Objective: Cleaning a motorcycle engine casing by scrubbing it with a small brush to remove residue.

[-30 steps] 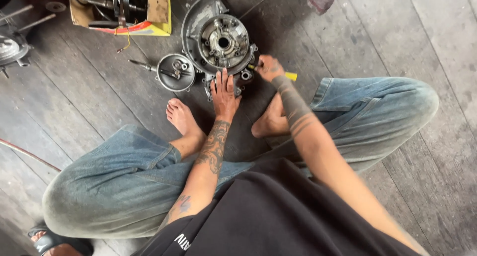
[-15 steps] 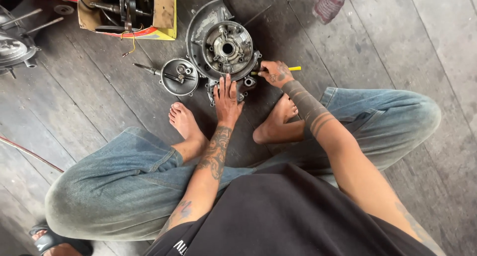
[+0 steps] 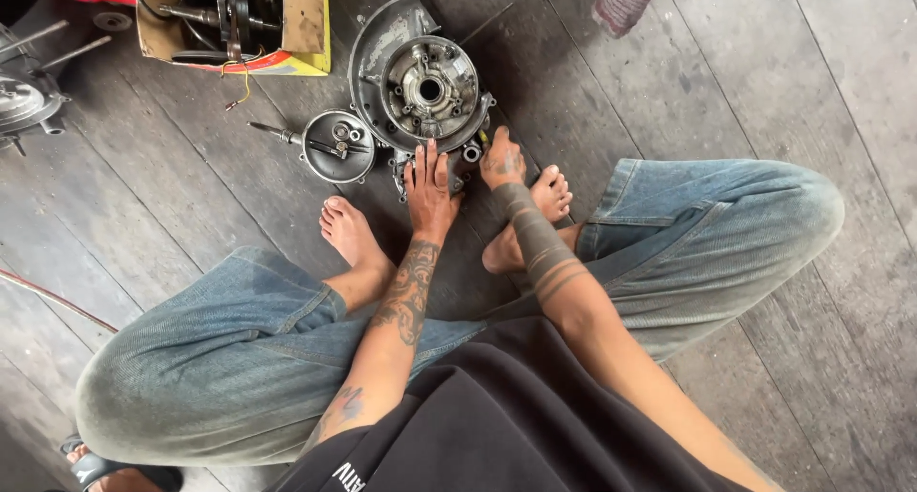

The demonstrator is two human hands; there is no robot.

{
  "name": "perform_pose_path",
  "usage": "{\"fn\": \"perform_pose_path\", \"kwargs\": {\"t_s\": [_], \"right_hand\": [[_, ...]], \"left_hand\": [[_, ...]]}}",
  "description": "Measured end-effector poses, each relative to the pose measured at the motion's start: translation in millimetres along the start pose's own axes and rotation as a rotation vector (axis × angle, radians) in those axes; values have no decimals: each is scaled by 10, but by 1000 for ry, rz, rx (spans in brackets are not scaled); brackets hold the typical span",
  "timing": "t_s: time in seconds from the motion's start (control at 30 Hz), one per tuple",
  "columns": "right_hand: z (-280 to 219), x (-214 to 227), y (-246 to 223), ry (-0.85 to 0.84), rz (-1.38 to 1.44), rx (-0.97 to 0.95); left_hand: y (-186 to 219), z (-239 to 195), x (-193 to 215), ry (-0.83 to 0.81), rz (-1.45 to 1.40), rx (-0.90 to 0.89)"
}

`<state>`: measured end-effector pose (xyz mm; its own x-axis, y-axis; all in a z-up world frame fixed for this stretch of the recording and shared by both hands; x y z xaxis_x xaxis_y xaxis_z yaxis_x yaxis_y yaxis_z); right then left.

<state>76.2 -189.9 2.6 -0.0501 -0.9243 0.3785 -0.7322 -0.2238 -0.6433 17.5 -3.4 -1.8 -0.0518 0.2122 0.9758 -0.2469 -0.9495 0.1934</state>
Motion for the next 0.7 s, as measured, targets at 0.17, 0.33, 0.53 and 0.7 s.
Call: {"fn": "perform_pose_path", "kwargs": {"t_s": [0.17, 0.33, 0.53, 0.7], "right_hand": [[589, 99, 469, -158, -594, 572], [837, 452, 339, -266, -975, 834], [875, 1231, 142, -178, -932, 730], [665, 777, 205, -223, -772, 701]], "left_hand": [[34, 1, 62, -27, -19, 25], [28, -17, 19, 39, -27, 2], [25, 45, 20, 49, -44, -10], [34, 54, 43, 47, -31, -13]]}}
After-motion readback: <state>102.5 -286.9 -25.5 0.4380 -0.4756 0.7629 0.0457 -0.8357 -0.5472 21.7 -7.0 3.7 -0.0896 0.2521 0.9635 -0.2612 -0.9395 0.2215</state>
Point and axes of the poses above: each hand's wrist, its own z-axis towards the middle knuckle, its own x-axis out of the back of the hand, y = z × x, the point moved 1 cm from there along z, towards the middle knuckle, and after that the axes turned 5 degrees about x, right-handed, at the moved point
